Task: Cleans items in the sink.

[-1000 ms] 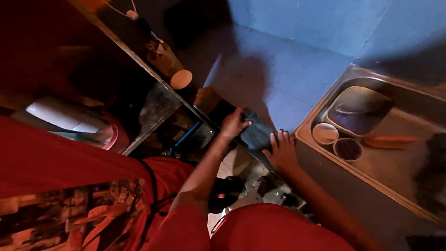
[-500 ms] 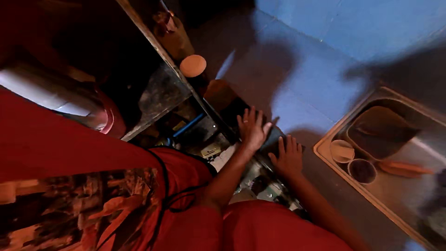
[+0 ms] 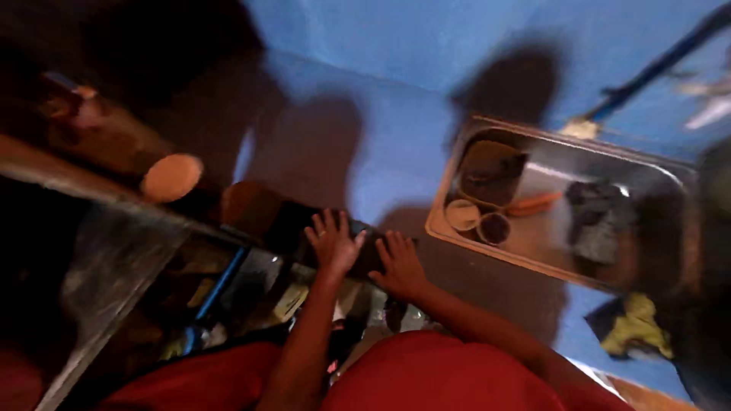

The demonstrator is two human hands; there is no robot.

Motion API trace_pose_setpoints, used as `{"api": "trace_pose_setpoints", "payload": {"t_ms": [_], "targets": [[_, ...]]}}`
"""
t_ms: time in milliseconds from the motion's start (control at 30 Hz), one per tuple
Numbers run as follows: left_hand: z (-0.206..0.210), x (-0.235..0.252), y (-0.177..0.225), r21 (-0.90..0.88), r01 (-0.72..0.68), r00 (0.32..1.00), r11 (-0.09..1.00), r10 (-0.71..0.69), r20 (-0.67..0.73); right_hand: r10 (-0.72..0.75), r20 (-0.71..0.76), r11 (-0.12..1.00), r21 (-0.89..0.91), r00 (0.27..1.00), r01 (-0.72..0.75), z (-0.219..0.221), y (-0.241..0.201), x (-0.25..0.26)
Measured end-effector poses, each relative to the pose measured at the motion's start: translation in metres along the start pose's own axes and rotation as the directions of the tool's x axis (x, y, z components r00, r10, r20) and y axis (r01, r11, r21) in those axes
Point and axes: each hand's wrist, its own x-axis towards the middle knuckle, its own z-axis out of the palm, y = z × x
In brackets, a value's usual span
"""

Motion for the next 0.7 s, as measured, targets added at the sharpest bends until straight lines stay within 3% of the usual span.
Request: {"api": "trace_pose_setpoints", "payload": {"t_ms": [100, 200, 267, 367, 433, 533, 700], "targets": [[-0.004, 0.002, 0.015, 0.0, -0.019, 0.999, 1.0, 0.019, -0.042, -0.022, 0.041, 0.997, 0.08, 0.999, 0.018, -0.006, 0.005, -0.002], [-0.005, 0.006, 0.026, -0.039, -0.024, 0.998, 0.999, 0.022, -0.053, -0.042, -0.102, 0.915, 0.395, 0.994, 0.079, -0.022, 0.017, -0.011], [0.002, 0.01, 0.026, -0.046, -0.019, 1.0, 0.999, 0.019, -0.006, 0.083, -0.179, 0.84, 0.542, 0.98, 0.028, -0.052, 0.033, -0.022], [0.013, 0.015, 0.027, -0.025, 0.0, 1.0, 1.0, 0.0, -0.004, 0.339, -0.244, 0.859, 0.474, 0.908, -0.193, -0.091, 0.1, -0.044], [0.015, 0.016, 0.028, -0.006, 0.024, 1.0, 1.0, -0.024, 0.002, 0.492, -0.257, 0.85, 0.348, 0.832, -0.395, -0.107, 0.173, -0.065], [0.016, 0.015, 0.03, 0.015, 0.046, 0.999, 0.999, -0.046, -0.017, 0.734, -0.198, 0.678, 0.267, 0.65, -0.685, -0.146, 0.267, -0.108], [0.02, 0.016, 0.029, 0.045, 0.039, 0.997, 0.998, -0.035, -0.072, 0.886, -0.344, 0.412, 0.274, 0.312, -0.869, -0.203, 0.342, -0.137]]}}
